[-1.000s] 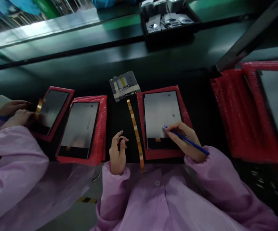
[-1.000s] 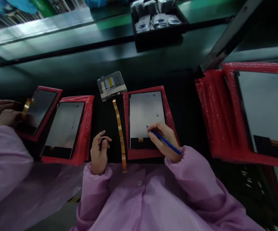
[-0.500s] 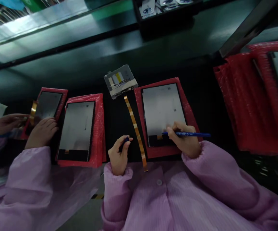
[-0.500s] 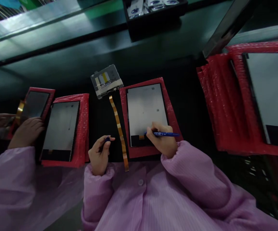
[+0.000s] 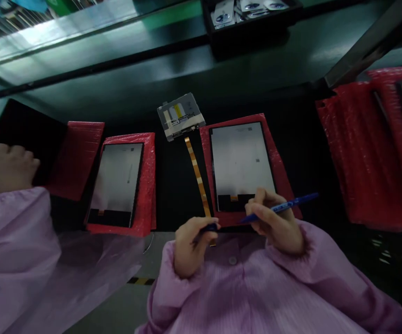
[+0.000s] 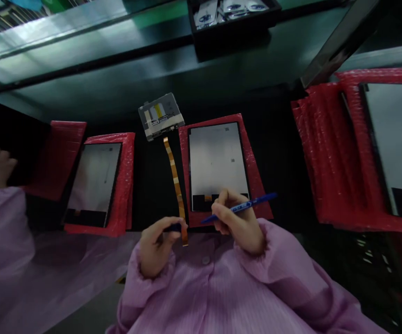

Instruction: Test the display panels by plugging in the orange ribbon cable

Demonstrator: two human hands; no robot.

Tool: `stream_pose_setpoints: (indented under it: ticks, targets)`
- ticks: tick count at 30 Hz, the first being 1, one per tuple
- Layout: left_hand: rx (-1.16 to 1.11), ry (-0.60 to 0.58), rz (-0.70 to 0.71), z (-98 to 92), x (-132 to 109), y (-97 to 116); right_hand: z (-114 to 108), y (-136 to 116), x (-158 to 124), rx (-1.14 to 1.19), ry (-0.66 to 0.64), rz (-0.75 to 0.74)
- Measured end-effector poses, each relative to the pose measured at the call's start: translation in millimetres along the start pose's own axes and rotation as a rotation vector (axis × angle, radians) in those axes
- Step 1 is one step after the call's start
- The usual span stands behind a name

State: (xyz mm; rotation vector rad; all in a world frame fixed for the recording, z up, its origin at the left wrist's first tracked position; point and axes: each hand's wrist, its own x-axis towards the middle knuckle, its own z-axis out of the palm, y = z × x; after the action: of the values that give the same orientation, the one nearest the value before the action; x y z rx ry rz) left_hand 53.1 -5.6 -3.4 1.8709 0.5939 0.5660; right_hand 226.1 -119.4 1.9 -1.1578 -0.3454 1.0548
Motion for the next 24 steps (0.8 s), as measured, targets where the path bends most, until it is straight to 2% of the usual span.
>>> stream_pose_setpoints:
  ticks: [3,7,12,18,22,24]
  targets:
    - [-0.031,-0.111,0.05,10.8,-2,8,10,5,-9,0.025,-0.058,-0.044]
    - [-0.007,-0.116,0.047,14.7,0,9,14,8,-10,-0.015,-0.097,-0.083]
    - [0.055,-0.143,0.026,11.1,-1,10,12,8,-11,-0.184,-0.125,-0.146]
    - [0.196,-0.064,0.129,15.8,-12,19,19,10,-18,-0.43,-0.186,-0.141]
    - [0.311,0.044,0.209,17.1,-20,29,28,9,-26,-0.456,-0.222,-0.274]
    - [0.386,0.049,0.236,17.0,-24,34,30,8,-30,-0.504,-0.278,-0.336]
